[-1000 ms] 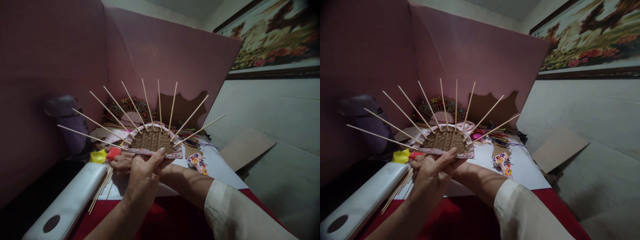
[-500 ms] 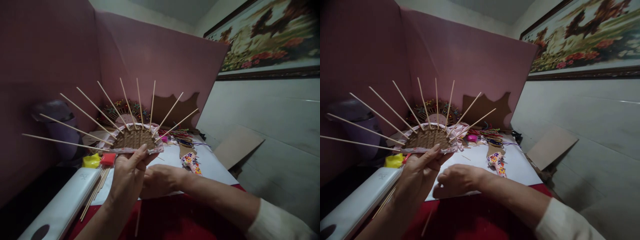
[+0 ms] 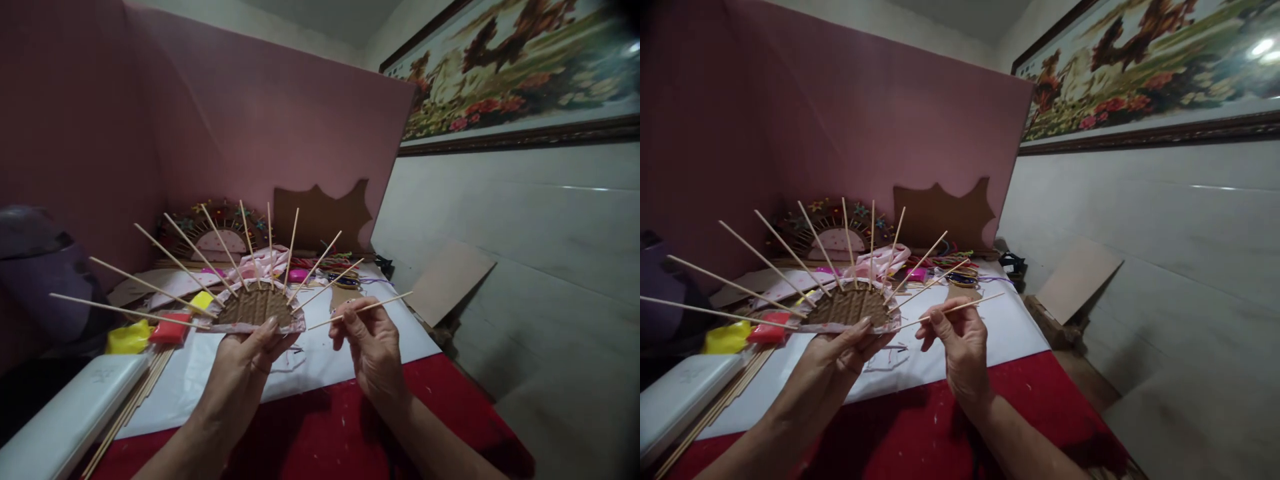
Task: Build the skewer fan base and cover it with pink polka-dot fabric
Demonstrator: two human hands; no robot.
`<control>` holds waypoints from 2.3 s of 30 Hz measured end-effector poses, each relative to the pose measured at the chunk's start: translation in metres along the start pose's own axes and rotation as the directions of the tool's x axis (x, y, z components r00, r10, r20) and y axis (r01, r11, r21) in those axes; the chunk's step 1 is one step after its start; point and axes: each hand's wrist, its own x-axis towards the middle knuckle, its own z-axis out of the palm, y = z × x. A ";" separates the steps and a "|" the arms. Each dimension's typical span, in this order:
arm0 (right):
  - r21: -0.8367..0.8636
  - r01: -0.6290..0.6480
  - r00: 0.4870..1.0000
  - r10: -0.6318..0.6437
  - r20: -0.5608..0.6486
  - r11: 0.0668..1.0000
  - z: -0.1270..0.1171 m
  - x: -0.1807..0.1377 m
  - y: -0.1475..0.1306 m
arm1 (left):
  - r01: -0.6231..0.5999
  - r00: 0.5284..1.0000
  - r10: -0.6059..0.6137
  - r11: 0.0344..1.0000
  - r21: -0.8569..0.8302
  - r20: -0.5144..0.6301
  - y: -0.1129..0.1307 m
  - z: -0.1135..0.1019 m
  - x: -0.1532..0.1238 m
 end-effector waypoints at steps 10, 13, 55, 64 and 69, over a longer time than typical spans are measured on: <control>-0.083 -0.068 0.997 0.064 -0.052 0.994 -0.003 -0.007 0.009 | 0.038 0.999 -0.038 0.999 0.014 -0.029 -0.008 0.002 0.003; -0.098 -0.075 0.996 0.069 -0.059 0.992 -0.002 -0.008 0.011 | 0.047 0.998 -0.047 0.999 0.026 -0.030 -0.006 0.005 0.000; -0.091 -0.092 0.995 0.087 -0.054 0.992 -0.004 -0.010 0.014 | 0.012 1.000 -0.012 1.000 -0.005 0.007 -0.004 0.004 -0.002; -0.138 -0.091 0.994 0.082 -0.069 0.986 -0.003 -0.009 0.016 | 0.044 0.999 -0.044 0.999 -0.021 -0.024 -0.004 0.004 -0.002; -0.165 -0.115 0.992 0.105 -0.069 0.980 -0.004 -0.007 0.017 | 0.058 0.998 -0.059 0.998 -0.021 -0.035 -0.005 0.003 -0.002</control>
